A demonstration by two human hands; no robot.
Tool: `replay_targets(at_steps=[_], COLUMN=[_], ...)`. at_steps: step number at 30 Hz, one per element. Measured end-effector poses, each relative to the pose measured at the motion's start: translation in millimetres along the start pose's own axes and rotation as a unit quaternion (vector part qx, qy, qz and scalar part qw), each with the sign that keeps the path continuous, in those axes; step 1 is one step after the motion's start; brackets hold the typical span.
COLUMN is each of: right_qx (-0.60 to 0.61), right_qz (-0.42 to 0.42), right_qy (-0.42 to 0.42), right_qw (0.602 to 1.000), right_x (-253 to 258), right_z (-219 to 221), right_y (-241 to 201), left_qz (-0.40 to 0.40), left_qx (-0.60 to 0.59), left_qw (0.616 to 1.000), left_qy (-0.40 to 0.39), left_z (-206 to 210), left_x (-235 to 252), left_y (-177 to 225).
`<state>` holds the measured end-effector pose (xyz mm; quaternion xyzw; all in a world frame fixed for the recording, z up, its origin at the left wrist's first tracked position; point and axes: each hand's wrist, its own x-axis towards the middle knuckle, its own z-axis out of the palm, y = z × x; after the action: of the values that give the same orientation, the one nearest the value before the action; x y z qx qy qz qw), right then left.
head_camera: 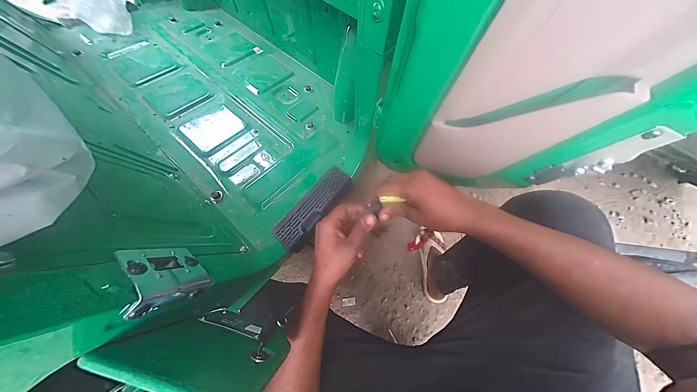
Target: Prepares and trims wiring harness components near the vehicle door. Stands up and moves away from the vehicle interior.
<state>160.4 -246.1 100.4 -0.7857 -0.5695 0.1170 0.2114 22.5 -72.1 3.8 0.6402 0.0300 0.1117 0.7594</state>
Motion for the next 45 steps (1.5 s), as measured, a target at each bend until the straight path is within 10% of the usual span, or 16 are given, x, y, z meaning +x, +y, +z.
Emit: replay_targets(at_steps=[4, 18, 26, 45], right_qx=[0.035, 0.079, -0.221, -0.304], right_qz=[0.02, 0.057, 0.043, -0.014], right_qy=[0.003, 0.049, 0.037, 0.026], right_qw=[0.999, 0.994, 0.974, 0.952], right_x=[1, -2, -7, -8], right_z=[5, 20, 9, 20], right_y=[3, -4, -16, -12], left_qz=[0.058, -0.094, -0.099, -0.099], left_qx=[0.182, -0.102, -0.073, -0.083], left_qw=[0.981, 0.99, 0.991, 0.99], left_qy=[0.044, -0.008, 0.05, 0.063], left_z=[0, -7, -8, -11], left_x=[0, 4, 8, 6], left_y=[0, 1, -4, 1])
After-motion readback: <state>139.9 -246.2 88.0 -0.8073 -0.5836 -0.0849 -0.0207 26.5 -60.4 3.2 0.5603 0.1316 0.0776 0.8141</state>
